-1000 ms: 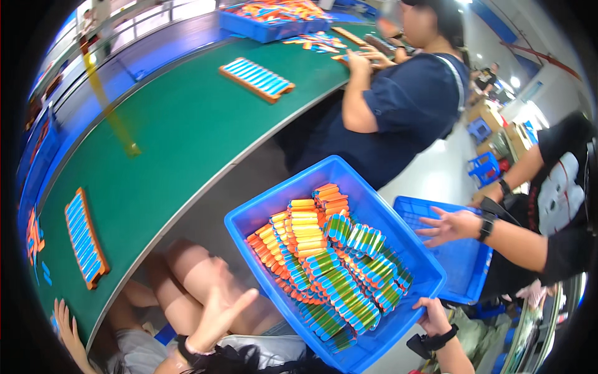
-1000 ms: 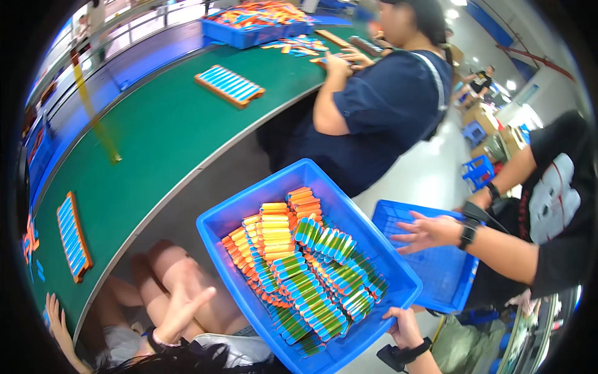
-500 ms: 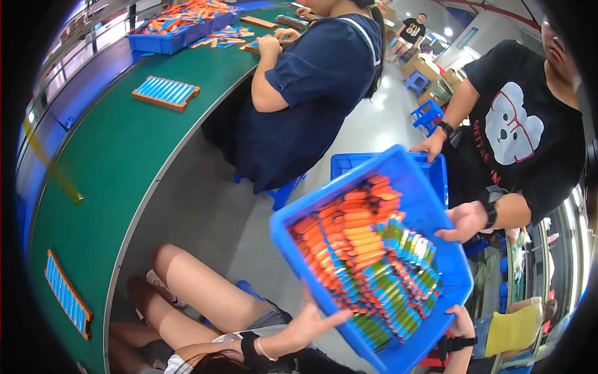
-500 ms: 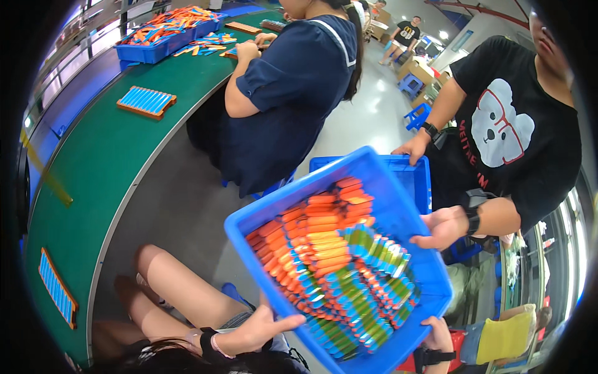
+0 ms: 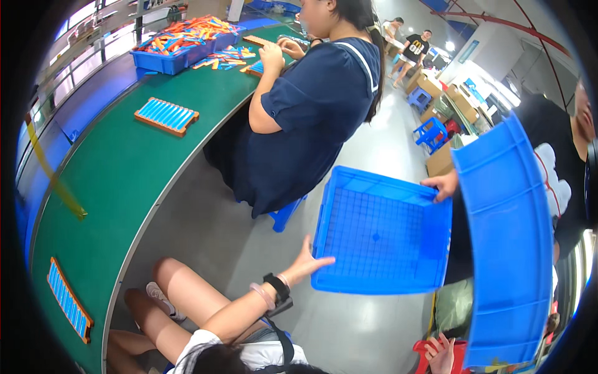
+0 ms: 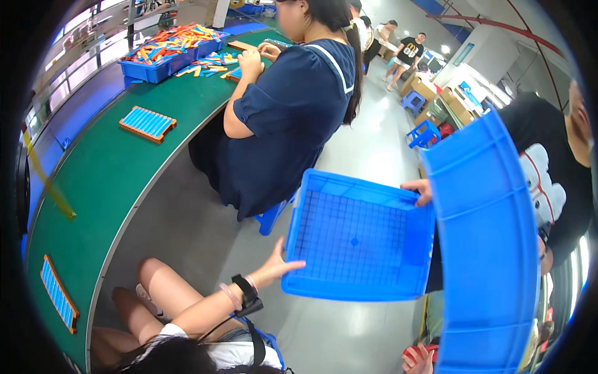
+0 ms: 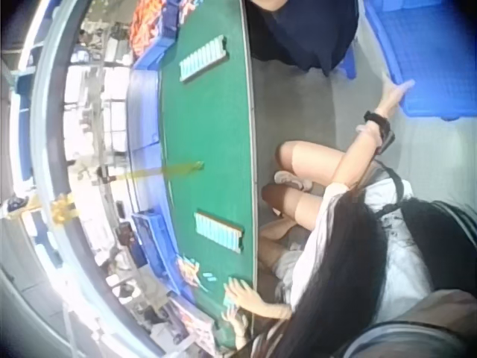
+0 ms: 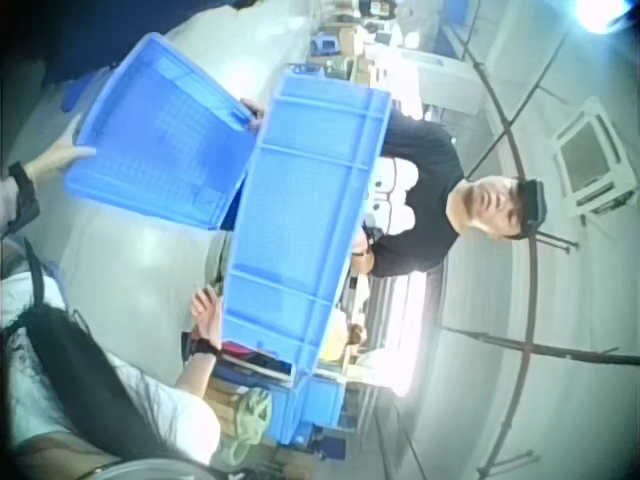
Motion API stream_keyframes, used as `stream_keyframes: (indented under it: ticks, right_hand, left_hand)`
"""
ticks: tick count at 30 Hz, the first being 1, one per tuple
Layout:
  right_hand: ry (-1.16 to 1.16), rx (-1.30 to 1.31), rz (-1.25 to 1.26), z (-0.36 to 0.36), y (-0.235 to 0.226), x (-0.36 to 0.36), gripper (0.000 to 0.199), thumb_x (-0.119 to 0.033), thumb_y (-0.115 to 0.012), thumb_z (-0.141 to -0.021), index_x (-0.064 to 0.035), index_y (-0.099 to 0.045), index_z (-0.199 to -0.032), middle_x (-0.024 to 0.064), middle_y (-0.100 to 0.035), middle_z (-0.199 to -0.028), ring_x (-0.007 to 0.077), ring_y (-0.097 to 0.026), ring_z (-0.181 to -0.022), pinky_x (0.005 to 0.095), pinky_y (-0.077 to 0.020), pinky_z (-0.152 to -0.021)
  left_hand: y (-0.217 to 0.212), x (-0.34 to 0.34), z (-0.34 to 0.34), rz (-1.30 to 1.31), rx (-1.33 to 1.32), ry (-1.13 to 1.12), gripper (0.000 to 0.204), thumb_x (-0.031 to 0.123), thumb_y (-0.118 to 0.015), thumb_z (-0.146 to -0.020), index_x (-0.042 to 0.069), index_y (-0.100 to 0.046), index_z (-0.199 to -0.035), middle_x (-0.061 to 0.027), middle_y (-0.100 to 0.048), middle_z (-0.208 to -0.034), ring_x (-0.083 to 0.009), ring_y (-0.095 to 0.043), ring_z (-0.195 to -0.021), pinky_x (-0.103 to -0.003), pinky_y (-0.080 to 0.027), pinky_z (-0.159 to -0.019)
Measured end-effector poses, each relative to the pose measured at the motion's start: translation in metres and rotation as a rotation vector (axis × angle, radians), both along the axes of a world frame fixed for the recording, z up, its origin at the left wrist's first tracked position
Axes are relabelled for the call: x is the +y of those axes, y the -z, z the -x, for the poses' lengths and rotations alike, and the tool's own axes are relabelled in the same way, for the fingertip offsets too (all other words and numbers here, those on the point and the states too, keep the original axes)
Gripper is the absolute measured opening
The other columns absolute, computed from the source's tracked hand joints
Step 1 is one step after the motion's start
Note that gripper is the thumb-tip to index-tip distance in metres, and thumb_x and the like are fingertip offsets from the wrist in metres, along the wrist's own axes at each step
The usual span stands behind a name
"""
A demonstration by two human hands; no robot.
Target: Assembling colorful plastic or rubber strips into orange trays on a factory conveyor belt.
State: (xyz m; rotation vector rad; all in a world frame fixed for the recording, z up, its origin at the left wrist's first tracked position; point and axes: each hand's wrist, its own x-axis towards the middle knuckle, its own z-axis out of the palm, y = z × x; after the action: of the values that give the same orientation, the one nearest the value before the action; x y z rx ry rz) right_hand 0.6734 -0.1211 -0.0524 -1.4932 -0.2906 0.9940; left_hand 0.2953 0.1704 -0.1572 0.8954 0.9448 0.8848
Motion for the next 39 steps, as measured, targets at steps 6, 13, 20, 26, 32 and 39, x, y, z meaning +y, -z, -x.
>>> stream_keyframes:
  ticks: [6,13,20,26,32,39]
  right_hand:
    - [-0.001,-0.386,0.108,0.019,-0.024,0.062,0.051,-0.036,-0.037,-0.09,-0.0034,-0.029,-0.129,0.0153,-0.04,-0.126,0.0308,-0.039,-0.116,0.0411,-0.0381,-0.092]
    - [-0.601,0.34,-0.149,-0.017,-0.008,0.112,0.06,-0.039,-0.041,-0.086,-0.0104,-0.022,-0.135,0.0121,-0.038,-0.126,0.025,-0.043,-0.102,0.0417,-0.0383,-0.086]
    - [-0.763,-0.182,0.505,0.091,0.1,0.184,0.027,-0.005,-0.061,-0.074,-0.003,-0.053,-0.1,0.0026,-0.055,-0.075,0.0101,-0.05,-0.062,0.0229,-0.0414,-0.053]
    - [-1.05,-0.274,0.411,0.217,0.185,0.287,0.025,-0.015,-0.057,-0.073,-0.0006,-0.05,-0.092,0.009,-0.055,-0.073,0.014,-0.052,-0.051,0.0226,-0.0424,-0.039]
    - [-1.207,-0.098,0.352,0.415,0.281,0.345,0.02,-0.016,-0.06,-0.073,-0.0018,-0.053,-0.085,0.0069,-0.054,-0.076,0.0185,-0.055,-0.063,0.0333,-0.0484,-0.05]
    - [-1.331,-0.055,0.345,0.614,0.369,0.333,0.017,-0.01,-0.059,-0.071,0.0015,-0.055,-0.083,0.0105,-0.057,-0.074,0.0228,-0.057,-0.066,0.0341,-0.0468,-0.057]
  left_hand:
    - [-0.027,-0.042,0.01,-0.126,-0.005,0.007,0.085,-0.008,-0.048,-0.066,0.007,-0.004,-0.137,-0.0165,-0.021,-0.136,-0.0259,-0.022,-0.127,-0.033,-0.021,-0.103]
    - [-0.051,-0.052,0.12,-0.223,-0.125,0.094,0.081,-0.003,-0.043,-0.058,0.002,-0.017,-0.134,-0.0146,-0.027,-0.133,-0.0218,-0.024,-0.125,-0.031,-0.016,-0.103]
    - [-0.001,-0.062,0.215,-0.135,0.066,0.011,0.08,-0.002,-0.043,-0.058,0.004,-0.02,-0.134,-0.0173,-0.031,-0.132,-0.0246,-0.027,-0.124,-0.035,-0.023,-0.102]
    - [-0.007,-0.101,0.219,-0.183,1.083,-0.41,0.058,0.015,-0.049,-0.079,0.009,-0.025,-0.132,-0.017,-0.036,-0.127,-0.037,-0.032,-0.118,-0.05,-0.03,-0.095]
    - [-0.075,-0.196,0.22,-0.334,0.668,-0.604,0.042,0.012,-0.052,-0.081,0.003,-0.041,-0.121,-0.0176,-0.044,-0.12,-0.0301,-0.043,-0.11,-0.034,-0.035,-0.094]
    - [-0.084,-0.249,0.266,0.336,0.293,-0.94,0.042,0.007,-0.052,-0.081,0.0,-0.042,-0.121,-0.0103,-0.049,-0.118,-0.019,-0.045,-0.112,-0.029,-0.034,-0.093]
